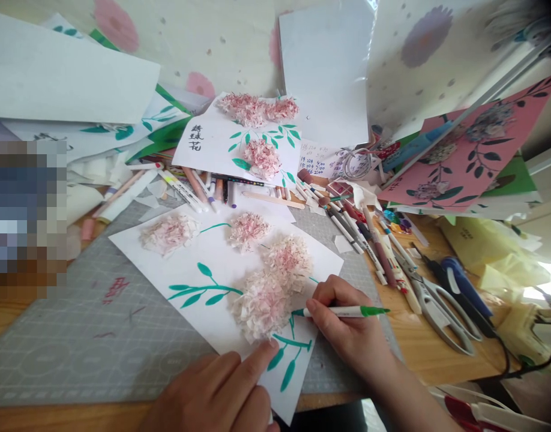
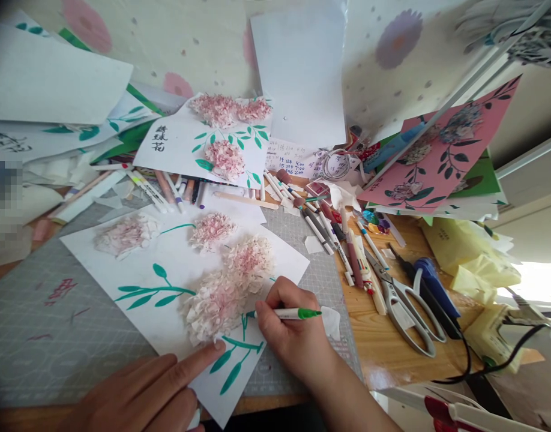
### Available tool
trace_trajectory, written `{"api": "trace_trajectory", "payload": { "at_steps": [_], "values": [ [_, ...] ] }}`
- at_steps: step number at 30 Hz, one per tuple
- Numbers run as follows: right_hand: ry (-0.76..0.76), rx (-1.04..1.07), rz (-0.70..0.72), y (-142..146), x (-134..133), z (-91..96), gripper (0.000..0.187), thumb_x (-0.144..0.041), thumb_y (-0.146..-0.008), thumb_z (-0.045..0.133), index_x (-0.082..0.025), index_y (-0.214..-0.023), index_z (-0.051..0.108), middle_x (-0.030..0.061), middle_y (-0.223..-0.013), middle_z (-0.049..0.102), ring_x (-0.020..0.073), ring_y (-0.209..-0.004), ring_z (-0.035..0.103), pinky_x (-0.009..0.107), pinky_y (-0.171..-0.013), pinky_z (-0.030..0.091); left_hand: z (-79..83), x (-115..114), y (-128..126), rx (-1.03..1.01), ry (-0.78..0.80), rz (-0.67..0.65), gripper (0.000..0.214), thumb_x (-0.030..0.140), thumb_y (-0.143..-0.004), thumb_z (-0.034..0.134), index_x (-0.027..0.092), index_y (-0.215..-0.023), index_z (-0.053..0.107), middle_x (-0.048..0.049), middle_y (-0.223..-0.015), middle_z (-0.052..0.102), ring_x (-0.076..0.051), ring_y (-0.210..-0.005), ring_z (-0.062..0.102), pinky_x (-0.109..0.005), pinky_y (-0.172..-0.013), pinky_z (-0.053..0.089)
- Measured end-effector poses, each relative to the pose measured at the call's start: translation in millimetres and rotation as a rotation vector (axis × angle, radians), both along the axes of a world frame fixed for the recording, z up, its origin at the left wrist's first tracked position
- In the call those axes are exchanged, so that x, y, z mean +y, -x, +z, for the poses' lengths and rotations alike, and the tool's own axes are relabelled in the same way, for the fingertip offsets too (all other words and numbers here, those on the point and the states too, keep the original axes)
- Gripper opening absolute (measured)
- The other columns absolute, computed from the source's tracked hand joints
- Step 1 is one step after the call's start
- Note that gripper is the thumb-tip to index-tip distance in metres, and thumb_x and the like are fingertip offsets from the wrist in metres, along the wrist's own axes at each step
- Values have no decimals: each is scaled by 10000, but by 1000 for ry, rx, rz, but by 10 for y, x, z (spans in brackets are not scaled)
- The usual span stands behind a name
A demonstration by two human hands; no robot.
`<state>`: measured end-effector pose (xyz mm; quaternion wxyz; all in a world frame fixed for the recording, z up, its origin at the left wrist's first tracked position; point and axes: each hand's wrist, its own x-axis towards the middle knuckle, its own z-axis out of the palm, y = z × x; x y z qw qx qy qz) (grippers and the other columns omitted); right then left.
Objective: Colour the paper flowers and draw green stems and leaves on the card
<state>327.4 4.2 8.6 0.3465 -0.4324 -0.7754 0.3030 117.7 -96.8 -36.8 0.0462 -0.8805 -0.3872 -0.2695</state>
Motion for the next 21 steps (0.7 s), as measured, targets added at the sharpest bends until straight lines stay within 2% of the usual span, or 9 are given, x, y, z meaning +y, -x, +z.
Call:
{"api": "trace_trajectory", "payload": {
  "at_steps": [5,12,17,21],
  "values": [
    [6,3,-27,24,13,-21,242,-222,-865,574,-192,-635,504,-12,-566,548,113,-490,499,220,-460,376,-2,-6,1,-27,2,18,350,234,-1034,319,162,-906,637,-103,-1274,605,-234,-760,649,-381,-582,503],
    [41,52,94,-2,3,2,271,-196,-842,578,-194,-599,458,-41,-552,501,84,-475,453,201,-467,360,30,-6,3,-30,-11,14,366,235,-1037,309,164,-868,626,-100,-1228,636,-227,-727,641,-371,-578,495],
    [42,28,10,-1,1,-6,251,-226,-862,576,-194,-630,487,-26,-569,522,103,-496,474,219,-468,362,28,-2,-16,-35,17,23,375,242,-1039,302,172,-840,612,-88,-1246,628,-231,-742,642,-376,-588,490],
    [32,32,65,8,-3,-1,268,-202,-848,577,-195,-605,462,-35,-557,506,94,-484,461,213,-470,360,38,6,-22,-37,-5,34,378,245,-1045,296,168,-911,641,-79,-1230,640,-228,-756,651,-364,-580,494]
  ]
}}
